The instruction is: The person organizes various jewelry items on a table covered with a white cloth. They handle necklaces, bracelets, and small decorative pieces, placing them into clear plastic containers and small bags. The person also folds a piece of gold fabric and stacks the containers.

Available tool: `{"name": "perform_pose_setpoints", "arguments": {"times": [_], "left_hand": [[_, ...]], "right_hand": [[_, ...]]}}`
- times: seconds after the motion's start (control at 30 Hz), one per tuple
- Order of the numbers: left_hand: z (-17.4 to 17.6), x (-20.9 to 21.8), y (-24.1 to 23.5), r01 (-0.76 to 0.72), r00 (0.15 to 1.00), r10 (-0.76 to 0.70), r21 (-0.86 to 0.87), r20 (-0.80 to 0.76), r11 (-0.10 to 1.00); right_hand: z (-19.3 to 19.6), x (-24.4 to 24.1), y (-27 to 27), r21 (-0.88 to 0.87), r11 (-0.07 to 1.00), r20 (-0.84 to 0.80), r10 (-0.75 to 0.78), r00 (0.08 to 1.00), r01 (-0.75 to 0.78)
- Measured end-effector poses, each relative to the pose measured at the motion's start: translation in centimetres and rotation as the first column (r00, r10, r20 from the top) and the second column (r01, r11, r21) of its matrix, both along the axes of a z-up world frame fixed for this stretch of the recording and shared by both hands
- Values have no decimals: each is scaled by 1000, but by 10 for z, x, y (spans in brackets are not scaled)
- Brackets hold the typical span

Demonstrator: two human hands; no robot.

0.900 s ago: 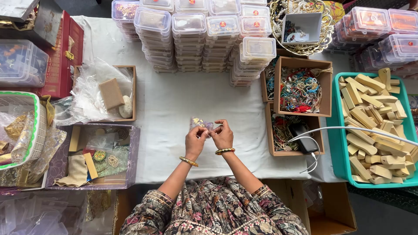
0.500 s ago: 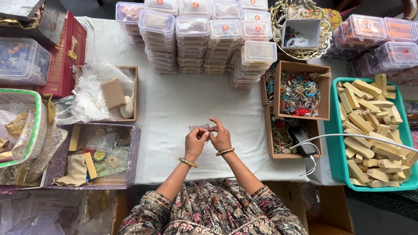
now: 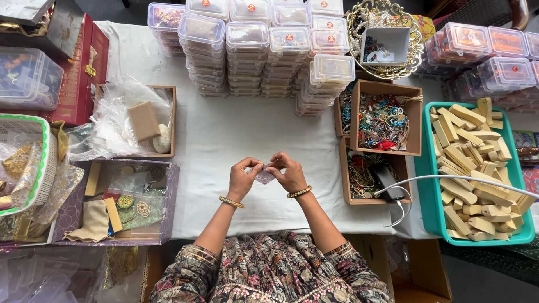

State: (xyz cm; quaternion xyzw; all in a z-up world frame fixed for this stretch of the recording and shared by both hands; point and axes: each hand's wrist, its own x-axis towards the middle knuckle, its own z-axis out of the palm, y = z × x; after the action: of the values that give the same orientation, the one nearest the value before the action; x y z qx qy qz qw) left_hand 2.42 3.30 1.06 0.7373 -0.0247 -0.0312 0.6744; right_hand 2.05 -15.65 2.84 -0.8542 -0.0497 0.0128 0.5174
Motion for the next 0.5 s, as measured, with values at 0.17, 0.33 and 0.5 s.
{"name": "perform_pose_setpoints", "arguments": {"times": [0.17,0.33,0.5], "left_hand": [[0,0,-8,-77,995,64,-203,-71,976],[-7,-1,-10,-113,986,64,-330,-155,937],[0,-2,-9,-153,964,44,-411,-262,899]], "right_hand": [[18,-9,4,-135,989,215,92,972,-63],[10,-9,6,-294,952,286,176,942,-89],[34,-6,11,-423,905,321,108,941,41]]}}
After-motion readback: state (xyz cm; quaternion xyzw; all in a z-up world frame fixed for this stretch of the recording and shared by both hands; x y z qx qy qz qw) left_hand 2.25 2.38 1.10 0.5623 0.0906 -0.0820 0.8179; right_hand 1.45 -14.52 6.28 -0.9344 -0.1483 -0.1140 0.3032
